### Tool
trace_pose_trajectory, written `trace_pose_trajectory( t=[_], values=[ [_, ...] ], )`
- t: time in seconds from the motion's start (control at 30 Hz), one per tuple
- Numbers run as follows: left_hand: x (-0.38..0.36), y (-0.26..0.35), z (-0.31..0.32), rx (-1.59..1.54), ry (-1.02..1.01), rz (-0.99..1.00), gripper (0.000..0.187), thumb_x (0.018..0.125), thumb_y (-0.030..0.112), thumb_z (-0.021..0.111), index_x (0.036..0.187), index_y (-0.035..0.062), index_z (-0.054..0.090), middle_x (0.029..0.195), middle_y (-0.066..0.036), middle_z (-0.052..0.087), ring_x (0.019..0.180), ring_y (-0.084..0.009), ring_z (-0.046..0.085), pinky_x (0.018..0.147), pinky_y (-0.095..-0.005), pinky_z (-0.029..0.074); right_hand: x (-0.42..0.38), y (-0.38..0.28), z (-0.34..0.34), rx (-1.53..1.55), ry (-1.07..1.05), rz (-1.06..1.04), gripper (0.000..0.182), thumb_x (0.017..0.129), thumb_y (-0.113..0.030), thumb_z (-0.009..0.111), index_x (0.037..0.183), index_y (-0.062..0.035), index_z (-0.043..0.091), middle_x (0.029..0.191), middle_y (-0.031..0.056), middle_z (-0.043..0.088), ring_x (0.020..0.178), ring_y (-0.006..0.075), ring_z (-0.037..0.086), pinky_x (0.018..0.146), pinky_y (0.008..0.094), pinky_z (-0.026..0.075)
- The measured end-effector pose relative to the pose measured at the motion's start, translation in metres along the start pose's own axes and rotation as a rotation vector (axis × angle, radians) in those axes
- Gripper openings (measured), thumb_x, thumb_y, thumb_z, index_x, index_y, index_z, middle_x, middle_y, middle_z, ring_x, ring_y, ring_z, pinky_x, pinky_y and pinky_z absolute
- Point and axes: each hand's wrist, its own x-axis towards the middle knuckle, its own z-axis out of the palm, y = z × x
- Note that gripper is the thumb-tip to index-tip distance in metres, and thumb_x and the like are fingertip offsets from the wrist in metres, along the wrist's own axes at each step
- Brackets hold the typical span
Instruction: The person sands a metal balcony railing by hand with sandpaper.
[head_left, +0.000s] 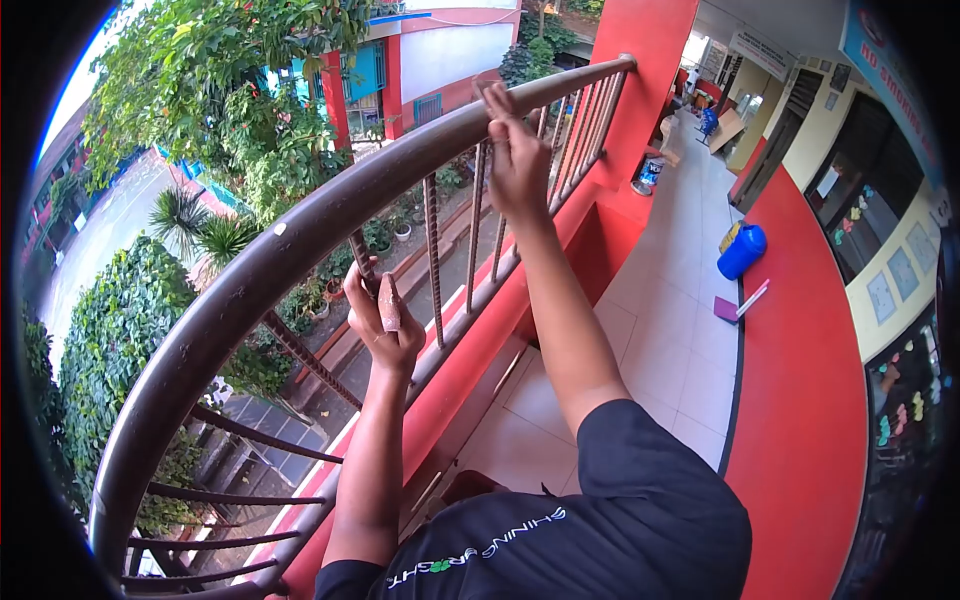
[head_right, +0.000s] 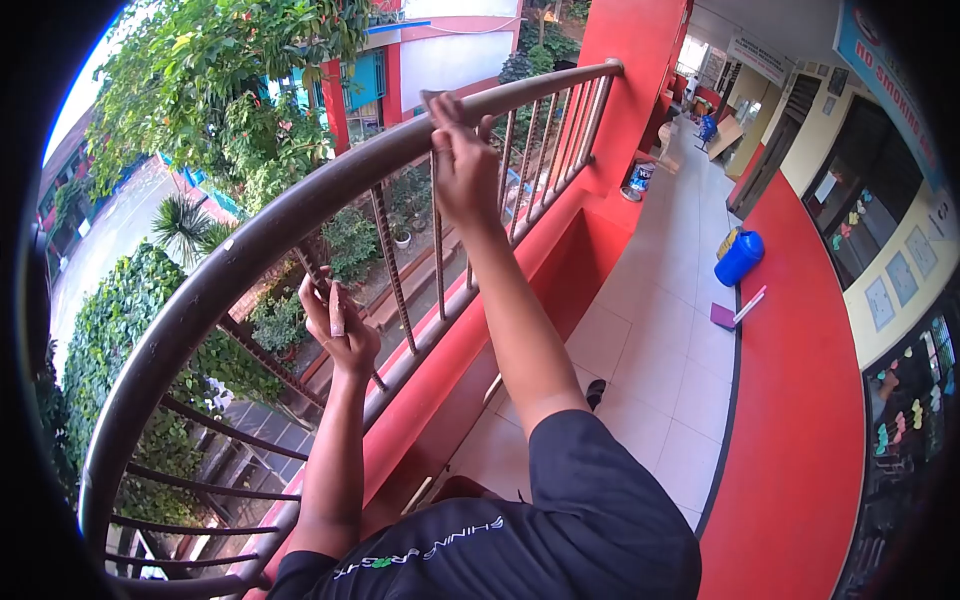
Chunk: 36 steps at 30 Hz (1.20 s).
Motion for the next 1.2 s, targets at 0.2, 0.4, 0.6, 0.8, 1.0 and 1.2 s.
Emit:
trace_pose_trajectory(
  t=[0.2, 0.4, 0.6, 0.8, 1.0, 1.2],
  values=[
    [0.007, 0.011, 0.007, -0.021, 0.045, -0.077, 0.03, 0.098, 0.015, 0.046, 0.118, -0.0072, 0.054, 0.106, -0.025, 0.061, 0.069, -0.0291, 0.061, 0.063, -0.0353, 0.05, -0.052, -0.113, 0.019, 0.081, -0.278, -0.324, 0.045, 0.1, -0.021, 0.051, 0.143, -0.0067, 0.055, 0.146, 0.017, 0.053, 0.136, 0.0311, 0.051, 0.122, 0.0529, 0.018],
    [0.01, 0.019, 0.003, 0.012, 0.089, -0.054, 0.033, 0.1, 0.017, 0.045, 0.122, -0.0071, 0.051, 0.091, -0.019, 0.061, 0.064, -0.0232, 0.055, 0.061, -0.0358, 0.048, -0.027, -0.049, 0.01, 0.175, 0.112, 0.336, 0.042, 0.104, -0.016, 0.046, 0.141, 0.0008, 0.053, 0.144, 0.0214, 0.053, 0.135, 0.0337, 0.051, 0.121, 0.0494, 0.023],
    [0.004, -0.01, 0.002, 0.082, 0.03, 0.011, 0.04, 0.102, 0.027, 0.048, 0.128, -0.004, 0.048, 0.094, -0.016, 0.066, 0.073, -0.0219, 0.064, 0.067, -0.0315, 0.05, -0.072, -0.178, 0.046, 0.155, -0.157, -0.234, 0.045, 0.098, -0.017, 0.055, 0.143, -0.0107, 0.055, 0.147, 0.0137, 0.053, 0.14, 0.029, 0.047, 0.12, 0.0535, 0.022],
    [0.013, 0.021, -0.01, -0.216, -0.02, -0.226, 0.02, 0.102, 0.018, 0.048, 0.111, 0.0012, 0.052, 0.068, -0.004, 0.057, 0.06, -0.0125, 0.054, 0.055, -0.0287, 0.04, -0.032, -0.071, 0.007, -0.135, 0.103, -0.109, 0.034, 0.099, -0.015, 0.053, 0.13, -0.0048, 0.064, 0.13, 0.0149, 0.065, 0.121, 0.031, 0.063, 0.11, 0.0424, 0.042],
    [0.014, 0.029, -0.006, -0.255, 0.034, -0.245, 0.014, 0.101, 0.018, 0.048, 0.104, 0.0043, 0.051, 0.066, -0.002, 0.052, 0.056, -0.0064, 0.045, 0.051, -0.026, 0.033, -0.147, 0.127, -0.146, -0.434, 0.278, 0.782, 0.045, 0.104, -0.033, 0.04, 0.111, -0.0018, 0.072, 0.104, 0.026, 0.07, 0.097, 0.0469, 0.065, 0.085, 0.0541, 0.05],
    [0.012, 0.025, 0.002, -0.315, 0.092, -0.24, 0.039, 0.106, 0.043, 0.045, 0.103, 0.0053, 0.054, 0.069, 0.004, 0.049, 0.055, -0.0035, 0.041, 0.049, -0.0229, 0.029, -0.458, 0.148, -0.226, 0.324, 0.365, 1.883, 0.052, 0.104, -0.046, 0.043, 0.138, -0.0078, 0.048, 0.119, 0.0142, 0.062, 0.096, 0.0343, 0.061, 0.1, 0.0643, 0.044]
  ],
)
